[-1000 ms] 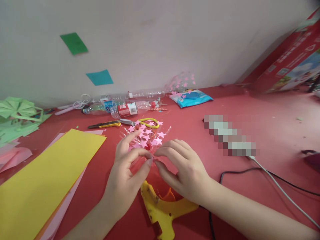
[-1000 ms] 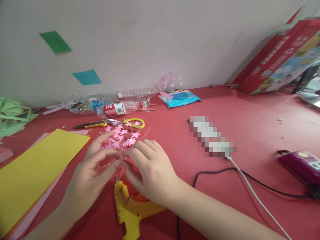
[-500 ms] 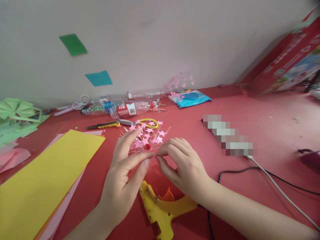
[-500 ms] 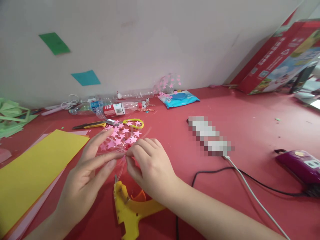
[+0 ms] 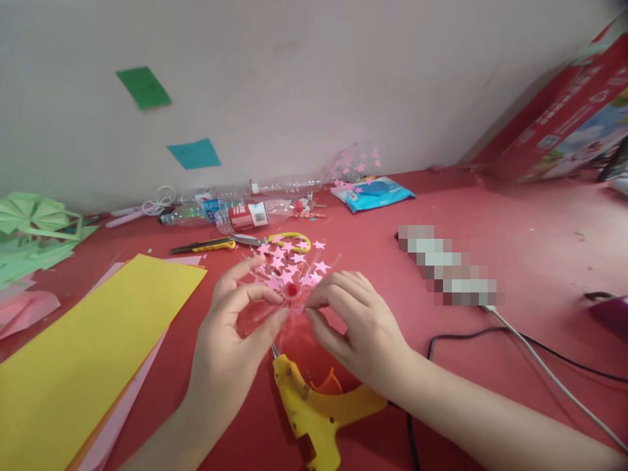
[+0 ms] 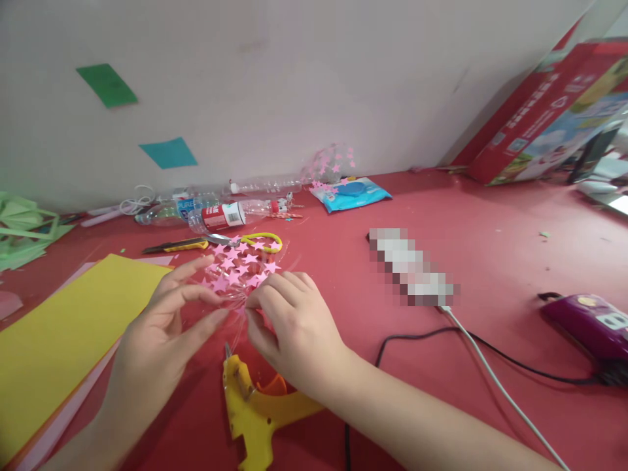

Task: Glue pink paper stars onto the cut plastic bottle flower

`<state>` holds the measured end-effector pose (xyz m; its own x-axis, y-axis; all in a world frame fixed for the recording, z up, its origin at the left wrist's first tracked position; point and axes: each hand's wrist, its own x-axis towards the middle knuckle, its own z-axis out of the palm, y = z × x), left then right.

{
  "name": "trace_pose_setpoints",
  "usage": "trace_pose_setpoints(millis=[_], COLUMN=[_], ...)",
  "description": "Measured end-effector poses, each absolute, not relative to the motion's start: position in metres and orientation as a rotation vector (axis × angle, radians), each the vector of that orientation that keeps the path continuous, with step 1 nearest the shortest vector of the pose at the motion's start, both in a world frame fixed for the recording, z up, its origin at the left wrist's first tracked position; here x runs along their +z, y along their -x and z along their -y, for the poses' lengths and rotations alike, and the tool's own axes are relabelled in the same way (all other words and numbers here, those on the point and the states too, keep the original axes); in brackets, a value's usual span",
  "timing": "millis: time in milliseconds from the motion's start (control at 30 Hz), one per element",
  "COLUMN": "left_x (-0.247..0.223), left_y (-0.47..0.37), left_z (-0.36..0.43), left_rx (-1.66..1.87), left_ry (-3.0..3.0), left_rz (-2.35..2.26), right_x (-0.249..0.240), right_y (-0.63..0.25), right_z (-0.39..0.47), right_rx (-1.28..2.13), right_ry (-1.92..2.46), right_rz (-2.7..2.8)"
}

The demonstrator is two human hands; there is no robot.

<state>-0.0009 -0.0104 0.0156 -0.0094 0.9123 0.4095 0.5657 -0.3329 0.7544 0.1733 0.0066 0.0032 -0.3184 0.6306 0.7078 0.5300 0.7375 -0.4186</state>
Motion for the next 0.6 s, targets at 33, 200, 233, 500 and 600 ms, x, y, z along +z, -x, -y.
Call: trace_pose_setpoints(millis=[33,200,233,500,600], left_x=[0.0160,0.0182,0.0181,0.0192,0.0195], left_y=[0.0005,0.0007,0.0011,0.0043,0.0027], left_z=[0.0100,0.0087,0.0082,0.0065,0.0077], left_rx=[1.283,1.314,1.318,1.372,1.367], left_ry=[-1.948,-2.276,-2.332,-2.527,-2.493], left_rz=[-1.559,-1.488,-1.471,-1.446,-1.516], right_x=[0.0030,0.0030,0.0031,0.0027,0.0031], right_y=[-0.1734,-0.1739,-0.1740,-0.1736,-0.1740], right_z=[-0.0064,-0.0059,-0.0059,-0.0066,-0.0066], right_rx=[0.139,0.137,0.135,0.128,0.118], right_ry=[0.878,0.870,0.871,0.869,0.868], right_rz=[1.996,2.003,2.007,2.035,2.037])
